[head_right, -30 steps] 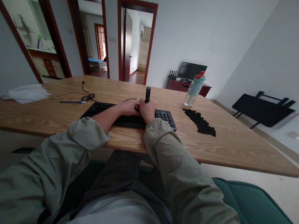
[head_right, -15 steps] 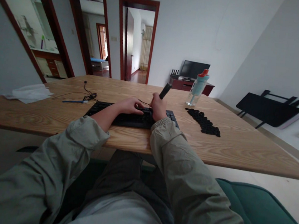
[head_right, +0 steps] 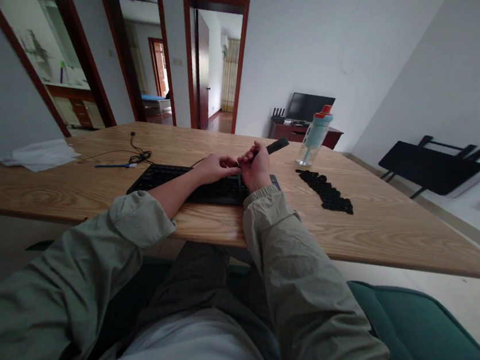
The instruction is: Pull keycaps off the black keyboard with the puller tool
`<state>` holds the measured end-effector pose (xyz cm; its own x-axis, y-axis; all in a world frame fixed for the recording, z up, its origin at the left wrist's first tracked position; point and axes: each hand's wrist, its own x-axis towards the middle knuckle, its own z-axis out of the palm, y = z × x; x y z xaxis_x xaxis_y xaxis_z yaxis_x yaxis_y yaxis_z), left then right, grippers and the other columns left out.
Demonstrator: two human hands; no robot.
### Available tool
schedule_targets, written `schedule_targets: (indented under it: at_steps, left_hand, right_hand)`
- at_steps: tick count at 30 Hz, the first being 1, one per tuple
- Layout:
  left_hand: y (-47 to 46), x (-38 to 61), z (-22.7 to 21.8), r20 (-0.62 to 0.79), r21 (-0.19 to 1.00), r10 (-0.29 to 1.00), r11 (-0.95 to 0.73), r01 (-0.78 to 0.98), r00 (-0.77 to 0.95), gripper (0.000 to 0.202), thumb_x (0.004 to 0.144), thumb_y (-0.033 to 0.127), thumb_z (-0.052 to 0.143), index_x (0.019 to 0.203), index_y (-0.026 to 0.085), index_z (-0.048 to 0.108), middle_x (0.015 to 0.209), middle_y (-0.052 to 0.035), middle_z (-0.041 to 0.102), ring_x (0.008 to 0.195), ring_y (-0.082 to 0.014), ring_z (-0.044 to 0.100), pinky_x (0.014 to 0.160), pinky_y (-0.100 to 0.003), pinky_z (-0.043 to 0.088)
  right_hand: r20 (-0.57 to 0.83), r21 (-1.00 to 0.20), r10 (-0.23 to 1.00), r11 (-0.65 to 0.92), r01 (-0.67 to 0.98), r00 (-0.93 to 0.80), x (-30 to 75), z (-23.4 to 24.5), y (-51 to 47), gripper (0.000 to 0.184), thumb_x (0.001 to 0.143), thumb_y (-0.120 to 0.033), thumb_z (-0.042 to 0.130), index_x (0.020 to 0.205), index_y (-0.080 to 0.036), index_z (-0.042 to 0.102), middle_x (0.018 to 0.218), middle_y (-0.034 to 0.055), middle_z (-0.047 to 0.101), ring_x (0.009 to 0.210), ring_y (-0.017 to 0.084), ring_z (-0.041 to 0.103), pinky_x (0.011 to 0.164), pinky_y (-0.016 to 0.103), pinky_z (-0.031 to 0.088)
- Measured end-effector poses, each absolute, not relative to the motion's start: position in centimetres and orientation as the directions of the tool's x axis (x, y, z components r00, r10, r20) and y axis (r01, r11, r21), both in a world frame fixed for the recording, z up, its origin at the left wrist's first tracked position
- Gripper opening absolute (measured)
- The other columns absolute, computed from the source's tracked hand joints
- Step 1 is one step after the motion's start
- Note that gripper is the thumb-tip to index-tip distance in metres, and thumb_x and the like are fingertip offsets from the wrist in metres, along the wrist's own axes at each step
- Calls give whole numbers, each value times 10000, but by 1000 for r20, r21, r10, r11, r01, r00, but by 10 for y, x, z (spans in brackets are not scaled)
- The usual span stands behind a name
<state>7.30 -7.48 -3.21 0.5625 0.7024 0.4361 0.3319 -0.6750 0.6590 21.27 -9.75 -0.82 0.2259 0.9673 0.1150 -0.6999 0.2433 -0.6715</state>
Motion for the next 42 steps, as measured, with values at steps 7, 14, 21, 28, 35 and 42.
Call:
schedule_targets:
  at_steps: [7, 14, 21, 28, 35, 42]
  left_hand:
    - [-76, 74, -32, 433, 684, 729, -649, 334, 530, 266, 774, 333, 739, 928, 123, 683, 850, -43, 695, 731, -142, 588, 681, -268, 454]
    - [-77, 74, -33, 413, 718, 735, -626, 304, 538, 307, 750, 277, 773, 989, 124, 655, 874, -46, 689, 724, -130, 596, 681, -260, 473]
    - [-82, 75, -26, 355, 854, 795, -490, 176, 492, 321, 802, 402, 707, 967, 136, 634, 904, -58, 677, 774, -140, 606, 667, -245, 475]
    - [-86, 72, -27, 261, 946, 826, -322, 38, 499, 268, 800, 360, 712, 932, 173, 573, 843, -6, 611, 705, -102, 591, 630, -223, 474]
    - [-81, 71, -29, 264, 950, 813, -312, 5, 520, 284, 767, 343, 734, 877, 183, 527, 827, 11, 587, 690, -92, 571, 604, -209, 447]
    - [-82, 71, -28, 291, 951, 786, -298, -78, 546, 267, 771, 337, 696, 895, 198, 504, 835, 15, 584, 671, -90, 549, 623, -223, 444]
  right_hand:
    - [111, -680, 967, 243, -692, 230, 212, -4, -102, 354, 925, -334, 498, 643, -222, 315, 456, -95, 284, 394, 71, 314, 464, 194, 394]
    - [130, -644, 966, 253, -722, 223, 214, -6, -101, 333, 930, -307, 458, 637, -225, 322, 440, -101, 226, 377, 76, 246, 448, 204, 373]
    - [176, -694, 954, 294, -657, 242, 215, -8, -100, 360, 917, -371, 490, 637, -230, 314, 456, -100, 212, 394, 80, 248, 470, 208, 401]
    - [223, -659, 950, 313, -684, 220, 209, -6, -106, 322, 925, -299, 440, 625, -229, 345, 461, -89, 211, 400, 94, 263, 491, 227, 424]
    - [269, -712, 944, 328, -621, 190, 208, 0, -115, 340, 887, -372, 539, 625, -226, 379, 515, -68, 317, 459, 97, 376, 539, 244, 457]
    - [349, -679, 928, 344, -648, 126, 210, 3, -121, 231, 856, -325, 524, 657, -217, 475, 581, -32, 461, 552, 109, 498, 590, 259, 500]
